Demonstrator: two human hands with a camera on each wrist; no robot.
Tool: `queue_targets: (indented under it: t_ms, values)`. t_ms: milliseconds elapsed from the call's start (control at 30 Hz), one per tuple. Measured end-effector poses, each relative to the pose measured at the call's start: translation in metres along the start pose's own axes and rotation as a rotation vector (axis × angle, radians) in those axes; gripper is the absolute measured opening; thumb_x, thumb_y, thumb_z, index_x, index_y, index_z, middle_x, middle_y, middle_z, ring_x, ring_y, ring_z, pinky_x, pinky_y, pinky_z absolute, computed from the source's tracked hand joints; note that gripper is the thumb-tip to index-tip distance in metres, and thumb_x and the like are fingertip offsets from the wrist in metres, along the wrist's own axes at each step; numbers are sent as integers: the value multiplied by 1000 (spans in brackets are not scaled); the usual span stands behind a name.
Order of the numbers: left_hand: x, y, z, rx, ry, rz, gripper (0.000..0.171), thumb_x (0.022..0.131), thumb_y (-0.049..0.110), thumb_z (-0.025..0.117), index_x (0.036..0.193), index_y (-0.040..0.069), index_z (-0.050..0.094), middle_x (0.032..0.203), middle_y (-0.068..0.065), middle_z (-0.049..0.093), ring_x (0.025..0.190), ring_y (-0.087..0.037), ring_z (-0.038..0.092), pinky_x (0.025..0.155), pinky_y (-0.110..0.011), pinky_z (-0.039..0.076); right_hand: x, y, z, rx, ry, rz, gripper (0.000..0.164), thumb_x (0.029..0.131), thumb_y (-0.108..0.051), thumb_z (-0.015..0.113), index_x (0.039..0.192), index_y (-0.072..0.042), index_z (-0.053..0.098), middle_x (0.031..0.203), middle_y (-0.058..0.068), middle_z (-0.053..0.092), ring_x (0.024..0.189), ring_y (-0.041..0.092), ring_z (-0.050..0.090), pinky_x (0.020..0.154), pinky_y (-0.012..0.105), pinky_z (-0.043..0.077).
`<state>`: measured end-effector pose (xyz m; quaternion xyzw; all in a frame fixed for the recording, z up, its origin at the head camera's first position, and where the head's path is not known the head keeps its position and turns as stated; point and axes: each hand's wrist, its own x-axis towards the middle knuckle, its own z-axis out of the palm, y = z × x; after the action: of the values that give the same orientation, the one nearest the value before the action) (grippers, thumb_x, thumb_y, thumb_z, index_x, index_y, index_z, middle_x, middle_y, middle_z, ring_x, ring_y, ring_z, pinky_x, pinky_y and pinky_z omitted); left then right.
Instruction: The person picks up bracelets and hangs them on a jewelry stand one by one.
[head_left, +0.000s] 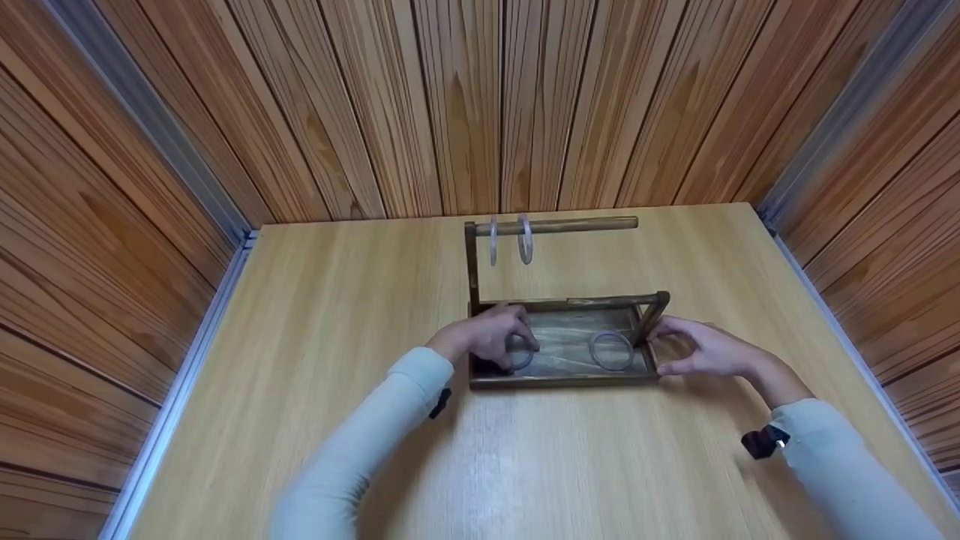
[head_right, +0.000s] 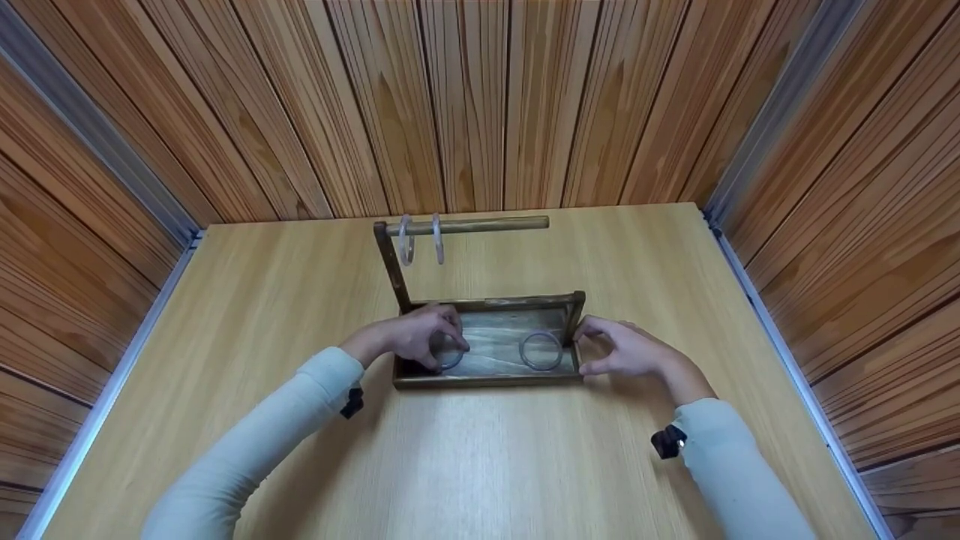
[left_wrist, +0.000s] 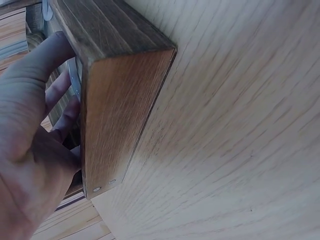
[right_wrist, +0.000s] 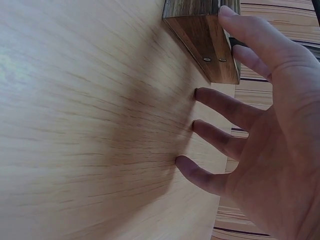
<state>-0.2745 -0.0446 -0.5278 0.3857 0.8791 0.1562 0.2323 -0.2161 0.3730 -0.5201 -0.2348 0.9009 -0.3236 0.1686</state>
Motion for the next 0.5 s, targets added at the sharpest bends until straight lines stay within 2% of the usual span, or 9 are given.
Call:
queue_targets:
  t_ms: [300, 500]
  values:
    - [-3, 9, -10, 6, 8, -45, 51, 90, 16, 93, 138, 27, 81, 163, -10, 55, 151, -35, 49, 123, -52, 52, 0, 2, -1, 15, -8, 27, 67, 98, -29, 89, 153, -6, 60, 158, 22, 65, 157, 56, 49, 129, 84, 31]
    - [-7, 13, -16, -12, 38, -9, 50, 88, 16, 96, 136, 22, 82, 158, -13, 59, 143, -36, 53, 117, -52, 56, 0, 0, 0, 2, -11, 38, 68, 98, -31, 89, 153, -5, 60, 157, 21, 66, 157, 55, 50, 127, 84, 34]
